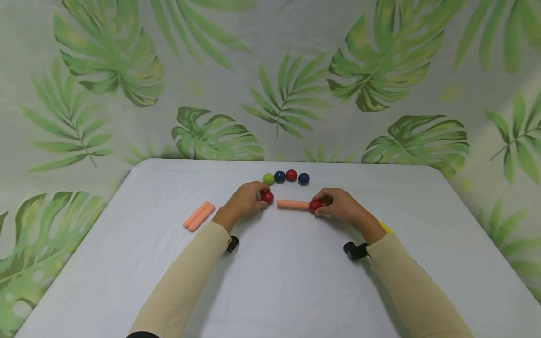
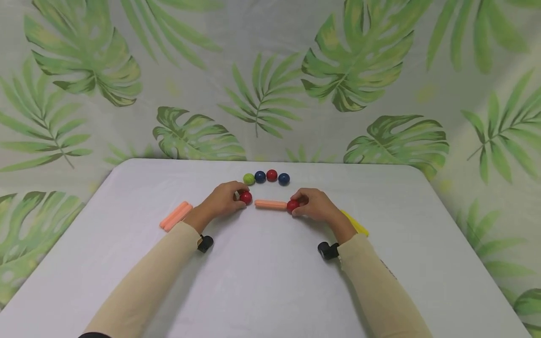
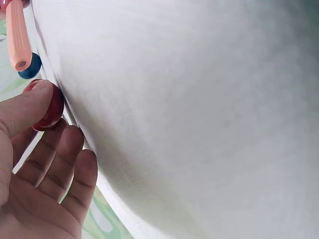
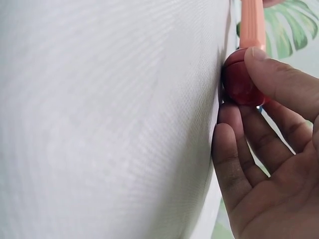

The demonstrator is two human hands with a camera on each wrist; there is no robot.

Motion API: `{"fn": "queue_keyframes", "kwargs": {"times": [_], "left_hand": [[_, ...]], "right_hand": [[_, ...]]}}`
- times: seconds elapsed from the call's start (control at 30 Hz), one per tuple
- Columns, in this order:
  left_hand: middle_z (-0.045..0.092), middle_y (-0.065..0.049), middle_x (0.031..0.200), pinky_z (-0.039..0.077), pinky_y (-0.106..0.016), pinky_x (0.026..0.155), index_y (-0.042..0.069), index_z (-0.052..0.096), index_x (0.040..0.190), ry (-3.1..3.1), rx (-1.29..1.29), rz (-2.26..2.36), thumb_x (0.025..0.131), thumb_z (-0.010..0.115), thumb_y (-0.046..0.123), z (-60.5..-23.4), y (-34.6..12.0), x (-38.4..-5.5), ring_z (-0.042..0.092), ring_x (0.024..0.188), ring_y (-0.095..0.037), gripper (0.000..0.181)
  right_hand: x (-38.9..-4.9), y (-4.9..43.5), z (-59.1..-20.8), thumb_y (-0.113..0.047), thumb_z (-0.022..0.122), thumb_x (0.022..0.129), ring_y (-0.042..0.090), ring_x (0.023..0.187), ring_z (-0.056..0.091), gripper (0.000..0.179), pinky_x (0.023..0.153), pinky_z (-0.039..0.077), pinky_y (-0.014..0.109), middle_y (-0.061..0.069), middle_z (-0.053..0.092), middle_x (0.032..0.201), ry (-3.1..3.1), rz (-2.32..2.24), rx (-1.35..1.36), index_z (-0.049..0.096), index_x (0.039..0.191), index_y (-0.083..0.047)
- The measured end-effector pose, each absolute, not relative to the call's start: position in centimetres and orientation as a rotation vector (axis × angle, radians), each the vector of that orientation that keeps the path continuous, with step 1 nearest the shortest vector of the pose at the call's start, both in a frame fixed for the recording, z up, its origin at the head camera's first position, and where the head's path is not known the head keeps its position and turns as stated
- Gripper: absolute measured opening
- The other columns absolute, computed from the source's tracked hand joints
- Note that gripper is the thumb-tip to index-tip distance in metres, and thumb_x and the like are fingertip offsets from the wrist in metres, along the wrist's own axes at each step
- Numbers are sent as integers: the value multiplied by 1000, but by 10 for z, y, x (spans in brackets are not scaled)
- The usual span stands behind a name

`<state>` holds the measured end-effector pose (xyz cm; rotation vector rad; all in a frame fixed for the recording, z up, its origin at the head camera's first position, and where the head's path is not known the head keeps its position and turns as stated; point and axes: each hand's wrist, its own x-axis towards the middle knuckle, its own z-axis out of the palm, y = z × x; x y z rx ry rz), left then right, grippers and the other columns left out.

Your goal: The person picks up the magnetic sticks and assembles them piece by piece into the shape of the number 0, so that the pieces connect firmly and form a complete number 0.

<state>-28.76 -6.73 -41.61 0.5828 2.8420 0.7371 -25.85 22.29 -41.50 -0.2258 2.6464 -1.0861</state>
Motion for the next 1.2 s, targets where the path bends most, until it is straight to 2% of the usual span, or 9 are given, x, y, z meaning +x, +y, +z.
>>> {"fn": "queue_keyframes", "kwargs": {"times": [0.13,0.37,0.53,0.8,1.07,1.2], "left_hand": [[67,-8,120,48,-40,101,14,60,131,2832,591,754,88,74,18,-417,-67,-289,60,110,-23,45],[66,-6,117,50,-39,94,18,62,125,2779,541,819,87,75,18,-415,-74,-284,59,101,-21,41],[66,-7,120,49,-40,95,17,62,125,2761,538,847,86,76,15,-413,-73,-283,58,99,-22,41],[68,-8,124,49,-40,97,16,63,123,2767,576,874,85,76,15,-416,-69,-282,62,102,-22,40],[69,-6,123,48,-42,100,18,64,122,2789,508,864,84,77,17,-417,-67,-279,62,108,-22,40],[68,-7,122,48,-41,100,17,64,122,2763,510,899,85,77,15,-417,-64,-280,61,107,-23,39]], "right_hand": [[-260,227,-416,-15,78,85,25,107,60,36,90,51,35,14,68,118,2651,-1094,-237,66,119,-9],[-260,220,-417,-14,78,85,26,108,61,35,92,52,37,13,69,118,2656,-1109,-282,66,118,-8],[-260,221,-417,-14,78,85,26,109,62,35,92,52,37,13,69,117,2665,-1111,-276,66,117,-10],[-260,224,-418,-17,77,86,25,109,61,34,94,52,39,12,68,118,2680,-1072,-238,66,117,-10],[-263,222,-418,-17,78,85,23,103,59,34,88,51,34,11,68,113,2700,-1050,-278,67,116,-11],[-263,222,-418,-18,78,85,23,101,58,34,86,49,32,10,68,111,2710,-1039,-279,67,116,-12]]}}
